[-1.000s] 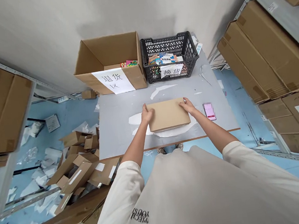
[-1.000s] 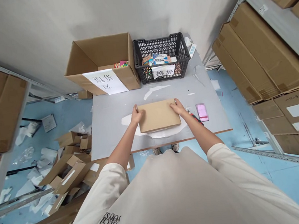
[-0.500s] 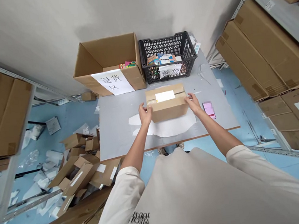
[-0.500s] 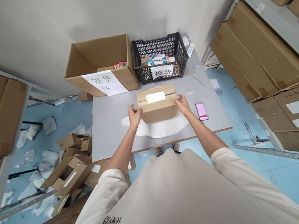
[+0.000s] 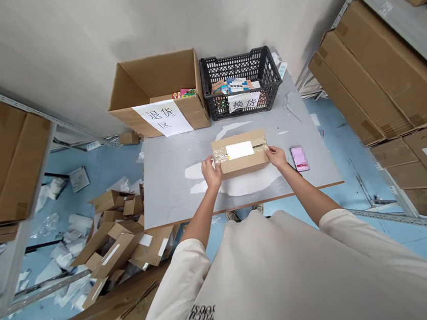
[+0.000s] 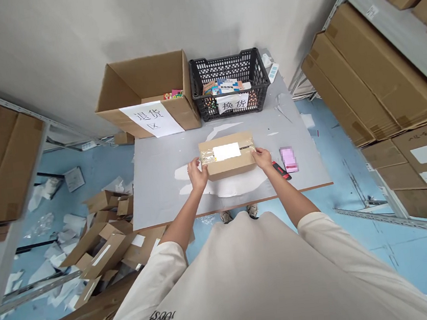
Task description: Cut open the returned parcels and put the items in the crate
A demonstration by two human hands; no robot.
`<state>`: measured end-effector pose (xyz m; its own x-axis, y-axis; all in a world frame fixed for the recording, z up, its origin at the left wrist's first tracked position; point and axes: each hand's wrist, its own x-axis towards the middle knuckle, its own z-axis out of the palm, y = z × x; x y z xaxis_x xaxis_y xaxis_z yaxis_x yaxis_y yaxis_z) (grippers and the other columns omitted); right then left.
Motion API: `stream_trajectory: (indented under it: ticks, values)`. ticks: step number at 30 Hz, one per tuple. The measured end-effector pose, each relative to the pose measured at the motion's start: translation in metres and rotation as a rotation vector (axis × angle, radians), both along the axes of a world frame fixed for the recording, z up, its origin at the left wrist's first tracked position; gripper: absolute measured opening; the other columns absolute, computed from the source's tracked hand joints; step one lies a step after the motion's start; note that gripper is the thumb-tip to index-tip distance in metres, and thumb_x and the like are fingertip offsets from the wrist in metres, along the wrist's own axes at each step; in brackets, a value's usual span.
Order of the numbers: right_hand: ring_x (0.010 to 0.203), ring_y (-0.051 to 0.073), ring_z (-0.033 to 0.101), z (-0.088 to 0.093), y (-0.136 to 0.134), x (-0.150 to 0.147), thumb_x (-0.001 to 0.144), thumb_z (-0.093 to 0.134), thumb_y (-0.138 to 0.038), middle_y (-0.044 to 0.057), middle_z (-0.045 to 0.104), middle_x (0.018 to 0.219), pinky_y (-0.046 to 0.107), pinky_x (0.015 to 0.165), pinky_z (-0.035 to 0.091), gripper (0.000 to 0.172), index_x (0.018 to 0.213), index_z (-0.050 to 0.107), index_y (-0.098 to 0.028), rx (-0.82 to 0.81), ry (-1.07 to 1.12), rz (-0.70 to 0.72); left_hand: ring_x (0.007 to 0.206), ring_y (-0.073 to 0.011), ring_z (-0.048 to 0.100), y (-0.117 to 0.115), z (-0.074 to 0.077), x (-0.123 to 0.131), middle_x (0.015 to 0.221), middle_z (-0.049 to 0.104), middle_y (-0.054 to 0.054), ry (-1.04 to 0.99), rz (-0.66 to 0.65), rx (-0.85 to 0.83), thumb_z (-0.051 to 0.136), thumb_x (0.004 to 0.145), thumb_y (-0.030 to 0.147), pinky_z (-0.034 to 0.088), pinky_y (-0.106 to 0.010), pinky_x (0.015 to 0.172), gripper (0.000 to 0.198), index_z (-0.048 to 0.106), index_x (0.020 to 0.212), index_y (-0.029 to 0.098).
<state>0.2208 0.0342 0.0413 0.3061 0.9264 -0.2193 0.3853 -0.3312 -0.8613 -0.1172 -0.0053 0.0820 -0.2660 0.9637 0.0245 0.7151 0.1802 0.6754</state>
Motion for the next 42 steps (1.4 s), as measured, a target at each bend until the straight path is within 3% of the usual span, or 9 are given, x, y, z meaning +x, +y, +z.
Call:
stream_trajectory:
  ticks: [5,9,14,19,24,27,32,35,42]
  values:
    - [0.111,0.035,0.08,0.006,-0.005,-0.003,0.089,0.069,-0.061,0.01,0.088,0.117,0.053,0.109,0.059,0.049,0.111,0.088,-0.022,0.028,0.006,0.014,0.133,-0.0354,0.064,-0.004,0.009,0.009,0.139,0.071,-0.016,0.181,-0.287,0.015,0.049,0.101,0.011,0.051,-0.049,0.11,0.043,0.069,0.137,0.025]
    - [0.114,0.035,0.078,0.015,-0.006,-0.009,0.09,0.068,-0.062,0.01,0.087,0.113,0.054,0.112,0.057,0.048,0.111,0.089,-0.024,0.041,-0.002,0.0,0.128,-0.0362,0.065,-0.009,0.013,0.011,0.137,0.072,-0.017,0.265,-0.377,-0.011,0.049,0.101,0.012,0.052,-0.049,0.107,0.041,0.07,0.135,0.024]
    - [0.125,0.033,0.071,0.036,0.001,-0.032,0.099,0.056,-0.059,0.011,0.083,0.114,0.049,0.12,0.051,0.051,0.111,0.089,-0.023,0.112,0.042,0.009,0.127,-0.0377,0.066,-0.012,0.017,-0.009,0.136,0.071,-0.019,0.297,-0.252,-0.042,0.048,0.105,0.017,0.053,-0.051,0.107,0.036,0.07,0.132,0.021]
    - [0.131,0.029,0.064,0.06,0.012,-0.075,0.094,0.058,-0.042,0.008,0.073,0.128,0.047,0.129,0.044,0.05,0.133,0.085,-0.027,0.189,0.108,0.229,0.129,-0.0378,0.067,-0.008,0.041,-0.03,0.131,0.071,-0.016,0.1,-0.1,-0.009,0.055,0.105,0.023,0.053,-0.053,0.112,0.029,0.072,0.129,0.025]
    - [0.134,0.03,0.063,0.082,0.015,-0.126,0.092,0.061,-0.037,0.007,0.07,0.129,0.049,0.131,0.044,0.056,0.145,0.08,-0.031,0.267,0.154,0.478,0.137,-0.031,0.063,0.0,0.085,-0.015,0.149,0.065,-0.013,-0.073,-0.307,0.215,0.059,0.111,0.039,0.051,-0.046,0.119,0.041,0.065,0.15,0.027]
    - [0.14,0.032,0.062,0.087,0.012,-0.139,0.095,0.065,-0.041,0.009,0.069,0.143,0.051,0.13,0.045,0.058,0.151,0.074,-0.032,0.31,0.183,0.577,0.143,-0.0339,0.059,-0.002,0.097,-0.014,0.151,0.061,-0.015,-0.023,-0.343,0.231,0.068,0.106,0.036,0.047,-0.048,0.123,0.038,0.071,0.143,0.026]
    - [0.15,0.039,0.055,0.07,0.001,-0.137,0.088,0.077,-0.053,0.016,0.059,0.161,0.063,0.132,0.042,0.077,0.16,0.063,-0.029,0.202,0.025,0.329,0.14,-0.035,0.06,-0.015,0.095,-0.052,0.148,0.06,-0.015,0.003,-0.19,0.206,0.063,0.103,0.024,0.049,-0.051,0.121,0.034,0.076,0.135,0.029]
    - [0.136,0.037,0.068,0.059,-0.003,-0.149,0.085,0.08,-0.059,0.019,0.065,0.156,0.06,0.12,0.053,0.1,0.172,0.044,-0.025,0.076,0.182,0.367,0.137,-0.0335,0.062,-0.022,0.093,-0.079,0.145,0.06,-0.015,-0.028,-0.127,0.186,0.061,0.105,0.028,0.052,-0.049,0.118,0.034,0.075,0.136,0.027]
    - [0.131,0.035,0.073,0.073,-0.006,-0.149,0.085,0.079,-0.061,0.017,0.078,0.142,0.057,0.122,0.052,0.1,0.171,0.044,-0.023,0.174,0.271,0.434,0.139,-0.0306,0.062,-0.022,0.089,-0.08,0.145,0.059,-0.013,-0.111,-0.121,0.167,0.063,0.105,0.031,0.056,-0.045,0.114,0.032,0.072,0.135,0.029]
